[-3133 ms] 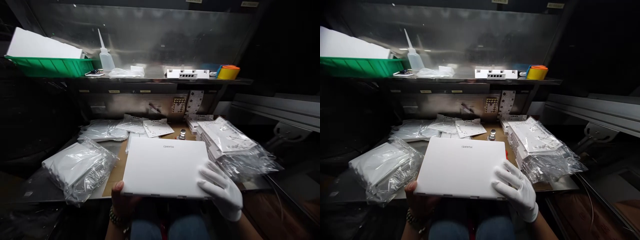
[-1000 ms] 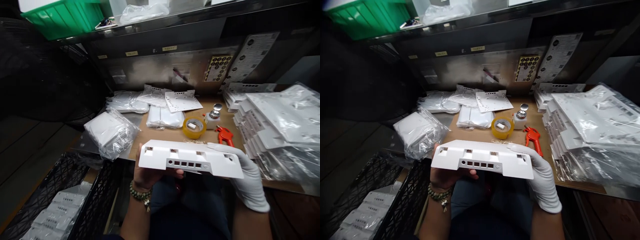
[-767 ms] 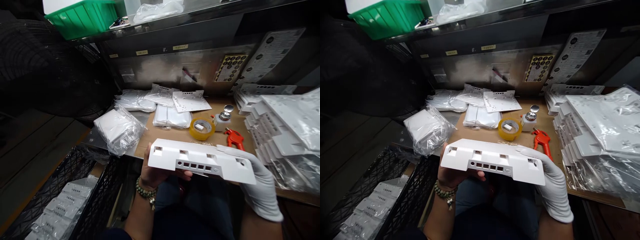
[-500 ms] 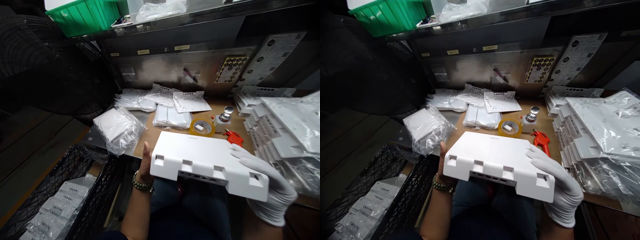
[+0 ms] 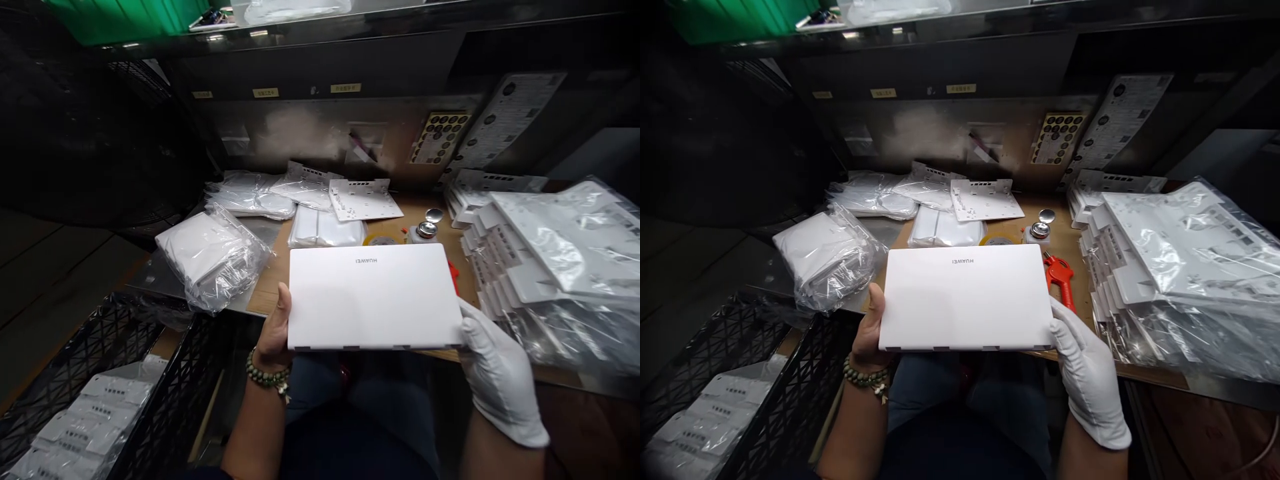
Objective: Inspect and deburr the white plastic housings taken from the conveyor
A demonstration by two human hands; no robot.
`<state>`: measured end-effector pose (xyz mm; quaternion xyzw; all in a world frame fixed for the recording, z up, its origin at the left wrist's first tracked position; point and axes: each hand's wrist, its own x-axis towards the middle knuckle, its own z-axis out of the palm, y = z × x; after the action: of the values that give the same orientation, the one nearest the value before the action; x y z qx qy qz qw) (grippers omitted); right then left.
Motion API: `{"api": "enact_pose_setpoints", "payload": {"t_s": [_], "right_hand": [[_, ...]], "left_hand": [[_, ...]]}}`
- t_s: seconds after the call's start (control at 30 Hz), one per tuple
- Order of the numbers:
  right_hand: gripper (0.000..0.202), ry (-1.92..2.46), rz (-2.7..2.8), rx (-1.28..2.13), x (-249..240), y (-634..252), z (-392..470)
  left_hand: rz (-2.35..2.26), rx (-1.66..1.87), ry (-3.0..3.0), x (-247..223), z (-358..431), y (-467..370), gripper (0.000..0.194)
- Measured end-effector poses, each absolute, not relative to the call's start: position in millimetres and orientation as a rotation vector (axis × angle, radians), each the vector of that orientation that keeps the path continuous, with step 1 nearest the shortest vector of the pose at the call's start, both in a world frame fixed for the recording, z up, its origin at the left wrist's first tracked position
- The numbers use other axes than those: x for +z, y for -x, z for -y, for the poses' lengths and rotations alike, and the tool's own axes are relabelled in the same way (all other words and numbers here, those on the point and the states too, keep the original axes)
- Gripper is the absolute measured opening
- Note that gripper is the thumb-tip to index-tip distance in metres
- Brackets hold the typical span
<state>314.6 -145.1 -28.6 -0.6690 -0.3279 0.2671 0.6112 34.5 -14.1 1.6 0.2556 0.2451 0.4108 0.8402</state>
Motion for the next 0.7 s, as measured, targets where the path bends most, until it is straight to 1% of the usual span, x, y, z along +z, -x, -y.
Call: {"api": "enact_pose_setpoints", "payload": {"t_s": [0.27, 0.47, 0.6, 0.7], "right_hand": [[0.043, 1.562, 0.833, 0.613, -35, -317, 146], [0.042, 1.577, 0.803, 0.567, -25, -310, 145], [0.045, 1.575, 0.744, 0.657, -18, -306, 143], [0.046, 1.557, 0.756, 0.764, -15, -304, 143]], "left_hand": [[-0.585, 0.906, -0.566, -1, 13, -33, 0.074], [-0.697, 0.882, -0.575, -2, 12, -36, 0.077], [-0.894, 0.952, -0.658, -4, 7, -36, 0.066], [-0.994, 0.964, -0.742, -5, 2, -36, 0.064]]}}
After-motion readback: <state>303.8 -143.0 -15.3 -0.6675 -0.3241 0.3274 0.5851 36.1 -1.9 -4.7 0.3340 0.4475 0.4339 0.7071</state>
